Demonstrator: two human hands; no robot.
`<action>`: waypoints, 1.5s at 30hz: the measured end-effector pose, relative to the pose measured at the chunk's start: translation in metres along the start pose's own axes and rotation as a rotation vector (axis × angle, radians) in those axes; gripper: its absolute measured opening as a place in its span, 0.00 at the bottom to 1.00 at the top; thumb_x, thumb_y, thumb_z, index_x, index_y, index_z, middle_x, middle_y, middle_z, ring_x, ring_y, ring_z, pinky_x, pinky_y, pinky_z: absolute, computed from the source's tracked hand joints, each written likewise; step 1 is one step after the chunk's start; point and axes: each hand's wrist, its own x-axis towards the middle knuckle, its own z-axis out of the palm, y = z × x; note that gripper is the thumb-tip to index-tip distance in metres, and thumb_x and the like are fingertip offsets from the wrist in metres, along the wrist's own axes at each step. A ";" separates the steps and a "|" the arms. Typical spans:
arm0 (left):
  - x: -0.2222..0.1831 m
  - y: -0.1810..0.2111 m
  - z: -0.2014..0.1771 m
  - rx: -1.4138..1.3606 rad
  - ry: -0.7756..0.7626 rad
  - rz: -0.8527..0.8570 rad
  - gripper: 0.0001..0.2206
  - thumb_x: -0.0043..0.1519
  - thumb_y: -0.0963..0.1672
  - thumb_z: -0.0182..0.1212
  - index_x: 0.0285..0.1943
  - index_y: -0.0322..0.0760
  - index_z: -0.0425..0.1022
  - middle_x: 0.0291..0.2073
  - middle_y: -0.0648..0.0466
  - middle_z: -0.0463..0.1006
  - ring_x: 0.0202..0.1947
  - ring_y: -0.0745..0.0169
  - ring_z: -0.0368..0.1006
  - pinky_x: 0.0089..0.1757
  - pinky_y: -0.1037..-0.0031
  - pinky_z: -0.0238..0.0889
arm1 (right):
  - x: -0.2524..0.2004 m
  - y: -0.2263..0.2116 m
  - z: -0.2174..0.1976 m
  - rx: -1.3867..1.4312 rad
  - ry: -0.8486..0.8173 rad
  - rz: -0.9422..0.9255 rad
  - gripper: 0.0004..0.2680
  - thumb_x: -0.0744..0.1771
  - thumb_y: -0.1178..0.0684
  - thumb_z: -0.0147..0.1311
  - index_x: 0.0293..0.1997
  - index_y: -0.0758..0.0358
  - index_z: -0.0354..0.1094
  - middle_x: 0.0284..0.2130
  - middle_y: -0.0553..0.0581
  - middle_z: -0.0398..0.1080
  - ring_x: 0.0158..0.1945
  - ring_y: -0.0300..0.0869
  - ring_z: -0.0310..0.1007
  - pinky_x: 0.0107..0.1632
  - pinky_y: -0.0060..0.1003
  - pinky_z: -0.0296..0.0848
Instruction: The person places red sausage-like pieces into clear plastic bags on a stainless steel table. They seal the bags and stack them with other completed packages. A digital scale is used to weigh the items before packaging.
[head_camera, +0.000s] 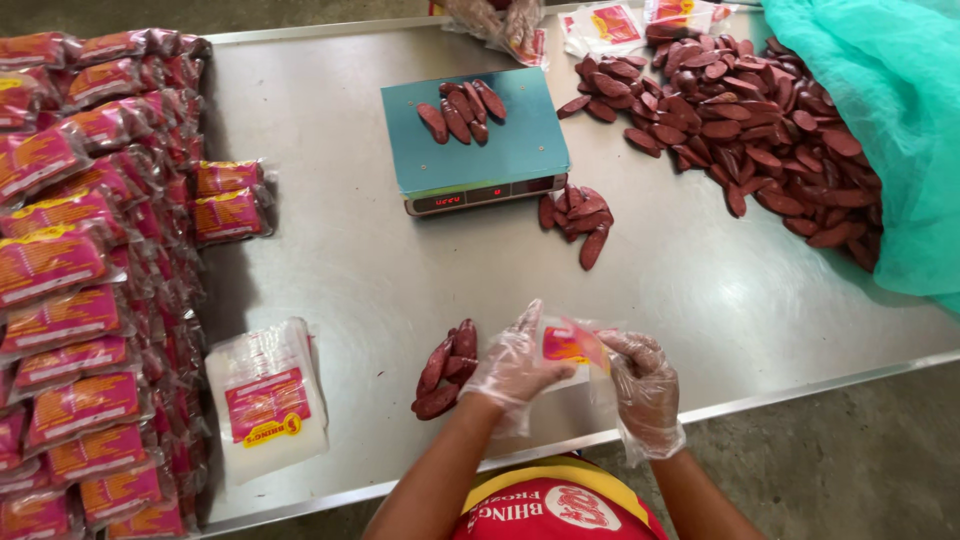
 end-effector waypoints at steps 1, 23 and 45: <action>0.005 -0.005 0.014 -0.098 -0.026 -0.149 0.46 0.48 0.50 0.76 0.72 0.25 0.54 0.57 0.35 0.72 0.55 0.39 0.70 0.54 0.58 0.64 | -0.004 0.003 0.003 0.103 0.002 0.066 0.08 0.66 0.66 0.57 0.48 0.66 0.75 0.48 0.57 0.74 0.51 0.41 0.74 0.54 0.34 0.74; -0.185 -0.109 -0.248 0.587 0.542 -1.060 0.39 0.57 0.56 0.65 0.76 0.39 0.58 0.65 0.33 0.66 0.62 0.30 0.66 0.58 0.52 0.62 | 0.044 -0.226 0.104 -0.650 -1.273 0.216 0.11 0.65 0.57 0.57 0.51 0.49 0.75 0.43 0.48 0.76 0.44 0.37 0.78 0.51 0.30 0.79; -0.212 -0.148 -0.205 0.813 0.119 -0.908 0.41 0.57 0.60 0.58 0.80 0.54 0.49 0.78 0.51 0.46 0.74 0.44 0.49 0.67 0.56 0.47 | 0.060 -0.223 0.078 -0.582 -0.971 -0.165 0.12 0.65 0.62 0.57 0.52 0.52 0.74 0.43 0.52 0.76 0.42 0.38 0.77 0.46 0.33 0.78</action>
